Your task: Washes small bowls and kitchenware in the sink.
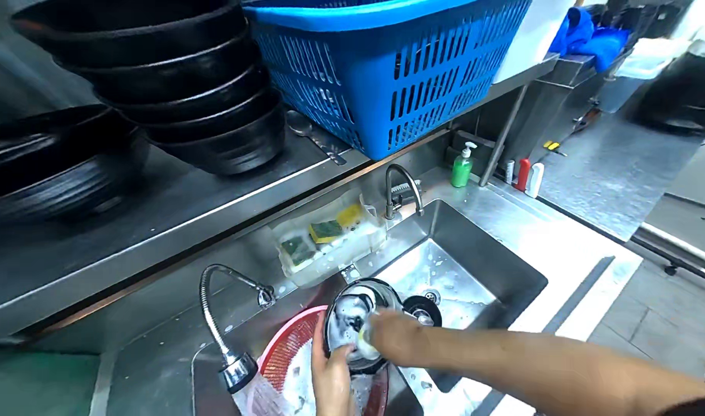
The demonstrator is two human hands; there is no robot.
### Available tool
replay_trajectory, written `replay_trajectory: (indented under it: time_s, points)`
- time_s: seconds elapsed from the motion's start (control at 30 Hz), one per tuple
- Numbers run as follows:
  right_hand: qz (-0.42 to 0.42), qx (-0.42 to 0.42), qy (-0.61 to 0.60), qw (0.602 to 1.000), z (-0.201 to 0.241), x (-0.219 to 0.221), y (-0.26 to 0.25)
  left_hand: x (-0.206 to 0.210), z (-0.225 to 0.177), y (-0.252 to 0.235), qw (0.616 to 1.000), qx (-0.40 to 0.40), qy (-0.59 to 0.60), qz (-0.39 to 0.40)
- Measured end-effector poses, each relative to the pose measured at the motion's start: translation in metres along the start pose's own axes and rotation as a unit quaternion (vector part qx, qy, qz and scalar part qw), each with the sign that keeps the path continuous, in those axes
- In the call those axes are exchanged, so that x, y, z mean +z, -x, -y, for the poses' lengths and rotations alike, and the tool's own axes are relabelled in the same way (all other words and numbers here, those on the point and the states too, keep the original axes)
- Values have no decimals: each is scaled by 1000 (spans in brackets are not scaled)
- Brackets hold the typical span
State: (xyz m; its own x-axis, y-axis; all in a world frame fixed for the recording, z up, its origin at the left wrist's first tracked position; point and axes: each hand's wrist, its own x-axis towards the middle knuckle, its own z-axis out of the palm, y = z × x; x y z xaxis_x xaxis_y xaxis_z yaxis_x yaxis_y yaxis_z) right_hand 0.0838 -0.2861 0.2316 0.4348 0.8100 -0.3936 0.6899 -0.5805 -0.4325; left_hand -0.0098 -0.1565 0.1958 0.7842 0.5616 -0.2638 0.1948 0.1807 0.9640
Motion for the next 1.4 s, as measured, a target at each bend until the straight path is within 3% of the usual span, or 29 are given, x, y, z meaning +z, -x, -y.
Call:
replay_trajectory:
  time_s: [0.03,0.1,0.17,0.23,0.3,0.37,0.43,0.47,0.53,0.6,0.67,0.73,0.8,0.87,1.0,1.07,1.13,1.27,1.33,1.4]
  points:
    - [-1,-22,-53,998,5,2,-3,4,-3,1,999,-25,30,-11]
    - [-82,-47,-103,990,6,-2,-12,16,-4,9,997,-60,47,-24]
    - [-138,22,-56,989,-3,-15,-17,22,-1,14,999,-35,23,-11]
    - [-92,91,-53,990,-8,-9,-17,17,5,10,1000,10,-1,-10]
    - [-33,65,-134,988,-3,-2,-13,16,9,5,999,42,-7,-7]
    - [-81,-3,-177,981,-3,-6,-22,25,11,9,999,32,9,-29]
    - [-155,30,-137,978,-11,-13,-32,30,8,13,998,47,-10,-31]
    - [-154,67,-105,980,-13,-12,-36,29,5,12,997,68,-32,-29]
    - [-91,90,-115,985,-9,-4,-35,24,-2,2,992,102,-70,-31]
    - [-46,21,-184,982,-1,-4,-34,23,-1,-2,991,99,-85,-40]
    - [-129,-4,-239,962,-5,-10,-40,27,0,3,990,93,-95,-39]
    - [-186,68,-197,960,-18,-7,-48,32,-2,9,985,119,-118,-32]
    - [-146,115,-168,968,-22,11,-47,31,4,6,973,163,-160,-35]
    - [-73,74,-246,964,-21,32,-37,28,18,2,969,175,-167,-47]
    - [-48,14,-435,899,-50,36,4,26,46,-7,992,95,-47,-65]
    - [-124,60,-493,859,-79,32,47,32,53,-19,997,43,-29,-60]
    - [-250,118,-550,788,-114,37,92,51,57,-28,998,-12,-41,-55]
    - [-477,206,-623,585,-170,53,160,134,67,-36,983,-175,-55,16]
    - [-523,249,-617,532,-180,62,181,186,97,-40,955,-289,-12,63]
    - [-528,295,-609,513,-180,71,195,234,145,-38,921,-380,23,81]
